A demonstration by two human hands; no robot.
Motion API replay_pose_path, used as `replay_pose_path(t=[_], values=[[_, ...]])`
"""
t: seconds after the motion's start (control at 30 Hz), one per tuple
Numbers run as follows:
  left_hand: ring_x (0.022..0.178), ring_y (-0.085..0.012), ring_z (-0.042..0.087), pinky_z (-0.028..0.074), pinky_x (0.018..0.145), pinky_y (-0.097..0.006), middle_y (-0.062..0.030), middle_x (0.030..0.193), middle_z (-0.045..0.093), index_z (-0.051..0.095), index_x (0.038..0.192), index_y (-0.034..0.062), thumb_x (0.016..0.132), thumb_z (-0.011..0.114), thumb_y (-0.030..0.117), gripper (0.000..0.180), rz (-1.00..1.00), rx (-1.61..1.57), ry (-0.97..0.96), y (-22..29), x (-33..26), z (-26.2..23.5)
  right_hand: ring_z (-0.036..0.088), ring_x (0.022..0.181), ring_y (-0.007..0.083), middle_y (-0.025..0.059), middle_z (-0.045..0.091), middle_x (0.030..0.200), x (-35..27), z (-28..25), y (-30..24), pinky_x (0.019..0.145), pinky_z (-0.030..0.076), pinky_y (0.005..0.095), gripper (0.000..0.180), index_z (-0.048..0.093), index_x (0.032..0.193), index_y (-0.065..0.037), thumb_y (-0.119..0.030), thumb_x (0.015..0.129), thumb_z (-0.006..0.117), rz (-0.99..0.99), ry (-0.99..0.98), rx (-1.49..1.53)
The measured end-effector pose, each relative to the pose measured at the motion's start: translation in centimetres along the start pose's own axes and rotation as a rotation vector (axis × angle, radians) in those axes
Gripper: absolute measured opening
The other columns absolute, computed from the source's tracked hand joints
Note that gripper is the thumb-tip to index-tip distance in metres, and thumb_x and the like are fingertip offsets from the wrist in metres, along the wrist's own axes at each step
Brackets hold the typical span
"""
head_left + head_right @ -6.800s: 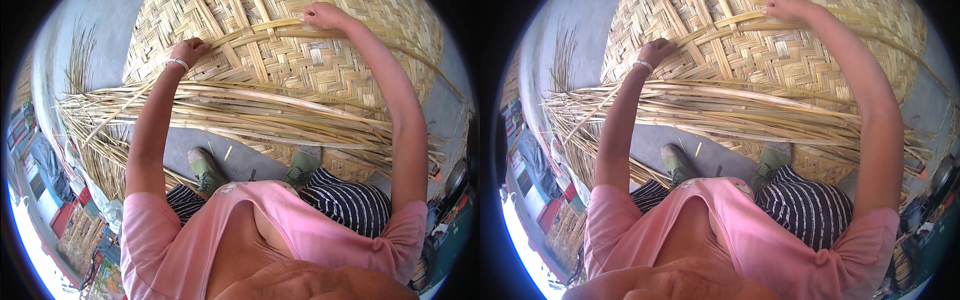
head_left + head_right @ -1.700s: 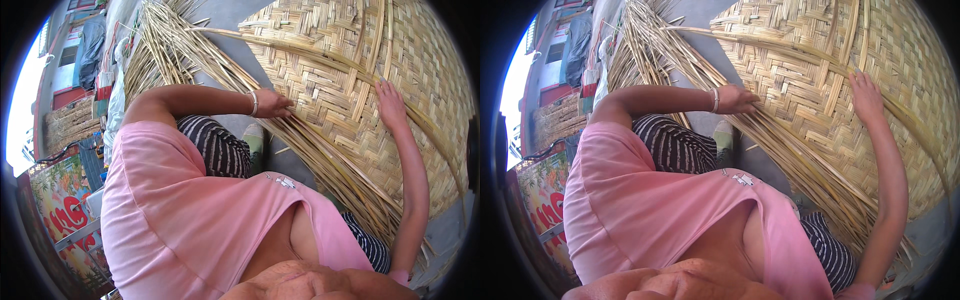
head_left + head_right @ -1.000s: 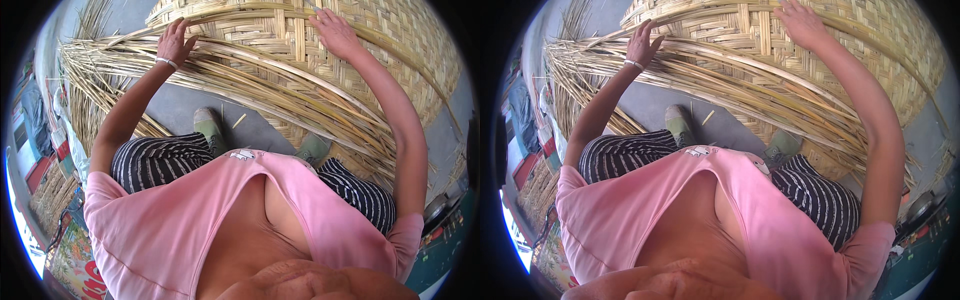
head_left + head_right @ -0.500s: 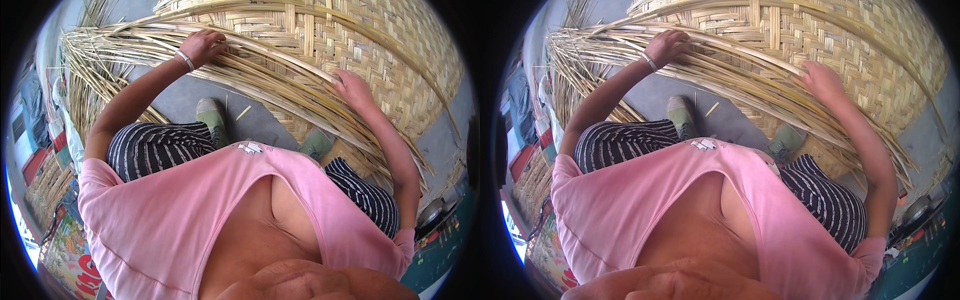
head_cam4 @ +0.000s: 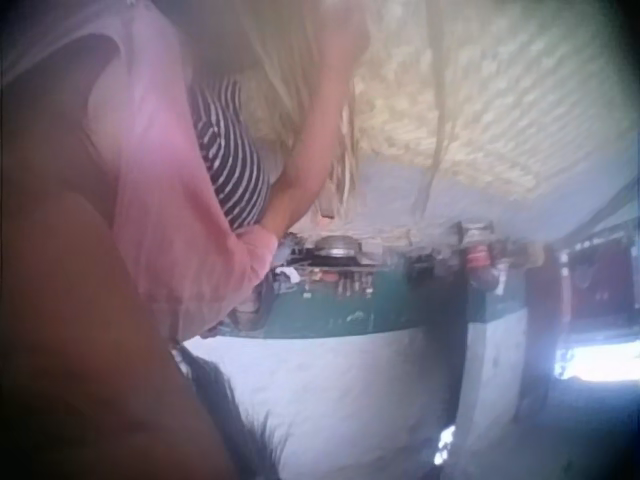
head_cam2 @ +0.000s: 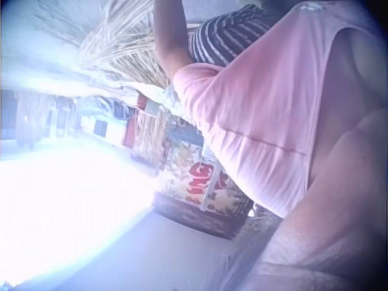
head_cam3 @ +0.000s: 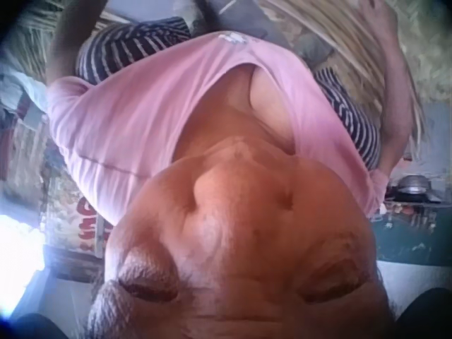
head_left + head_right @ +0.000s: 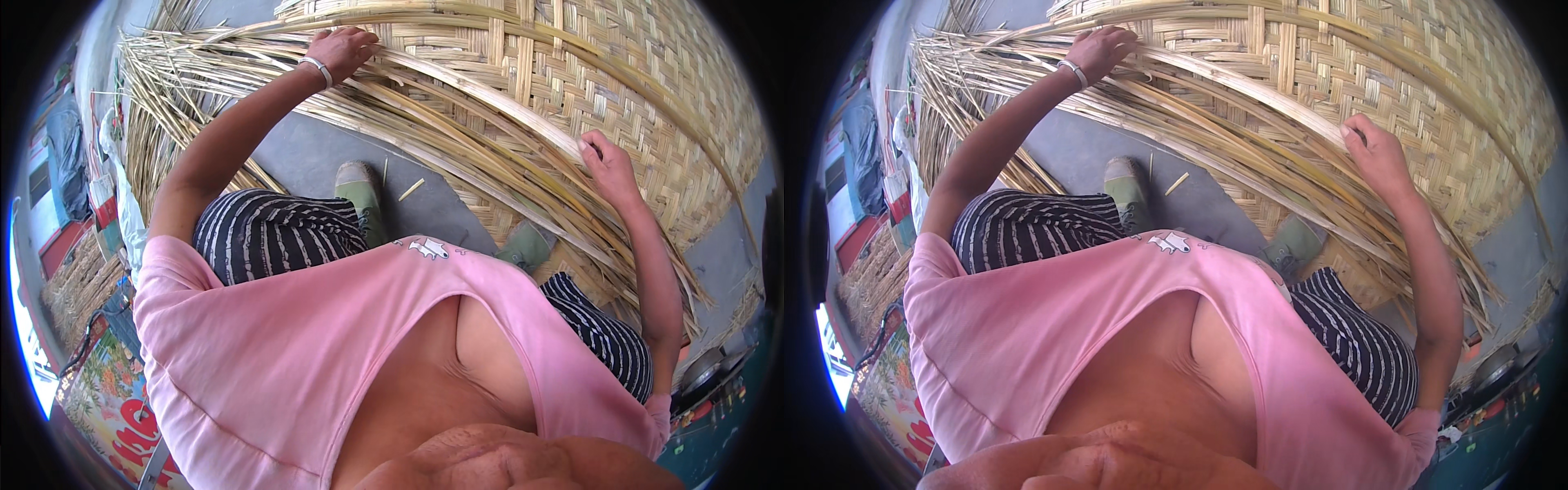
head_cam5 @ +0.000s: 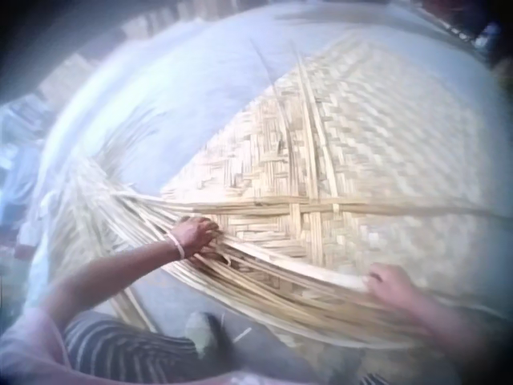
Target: The person weaves a large flat mat using dried palm leaves. They interlace individual strands by hand, repeatedly pulling and adjusting the weave to extend the pattern across the mat's surface.
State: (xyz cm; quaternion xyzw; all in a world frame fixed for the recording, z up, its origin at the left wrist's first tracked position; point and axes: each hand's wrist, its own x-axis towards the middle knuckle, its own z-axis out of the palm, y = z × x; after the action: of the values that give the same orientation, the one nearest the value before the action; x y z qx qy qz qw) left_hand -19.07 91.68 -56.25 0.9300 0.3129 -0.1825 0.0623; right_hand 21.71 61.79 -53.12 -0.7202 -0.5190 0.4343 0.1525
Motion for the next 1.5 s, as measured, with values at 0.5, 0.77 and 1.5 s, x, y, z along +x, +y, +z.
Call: replay_pose_path(t=[0.5, 0.77, 1.5], values=[[0.103, -0.0305, 0.063, 0.049, 0.087, -0.043, -0.0097, 0.114, 0.065, 0.055, 0.126, 0.0139, 0.089, 0.064, 0.036, 0.044, 0.438, -0.119, 0.097, 9.7, 3.6, -3.6, 0.066, 0.078, 0.03, 0.0091, 0.068, 0.083, -0.5, -0.9, -1.5, 0.07, 0.051, 0.0436, 0.024, 0.064, 0.095, -0.013, -0.036, 0.091, 0.056, -0.087, 0.273, -0.109], [0.091, -0.0346, 0.067, 0.055, 0.074, -0.045, -0.008, 0.12, 0.062, 0.055, 0.126, 0.0178, 0.098, 0.054, 0.026, 0.029, 0.417, 0.012, 0.141, 10.7, 4.4, -3.5, 0.064, 0.084, 0.0261, 0.0075, 0.066, 0.084, -3.1, 0.7, -3.3, 0.078, 0.051, 0.0422, 0.021, 0.065, 0.096, -0.008, -0.028, 0.086, 0.066, -0.547, 0.794, -0.375], [0.072, -0.0293, 0.066, 0.054, 0.063, -0.038, -0.0137, 0.087, 0.068, 0.054, 0.132, 0.0077, 0.089, 0.06, 0.0, 0.044, 0.571, -0.197, 0.355, 9.1, 1.8, -6.3, 0.061, 0.11, 0.0201, 0.0098, 0.06, 0.126, -5.5, -2.2, -2.0, 0.093, 0.049, 0.0372, 0.067, 0.037, 0.143, -0.01, -0.046, 0.093, 0.063, -0.034, 0.262, 1.622]])
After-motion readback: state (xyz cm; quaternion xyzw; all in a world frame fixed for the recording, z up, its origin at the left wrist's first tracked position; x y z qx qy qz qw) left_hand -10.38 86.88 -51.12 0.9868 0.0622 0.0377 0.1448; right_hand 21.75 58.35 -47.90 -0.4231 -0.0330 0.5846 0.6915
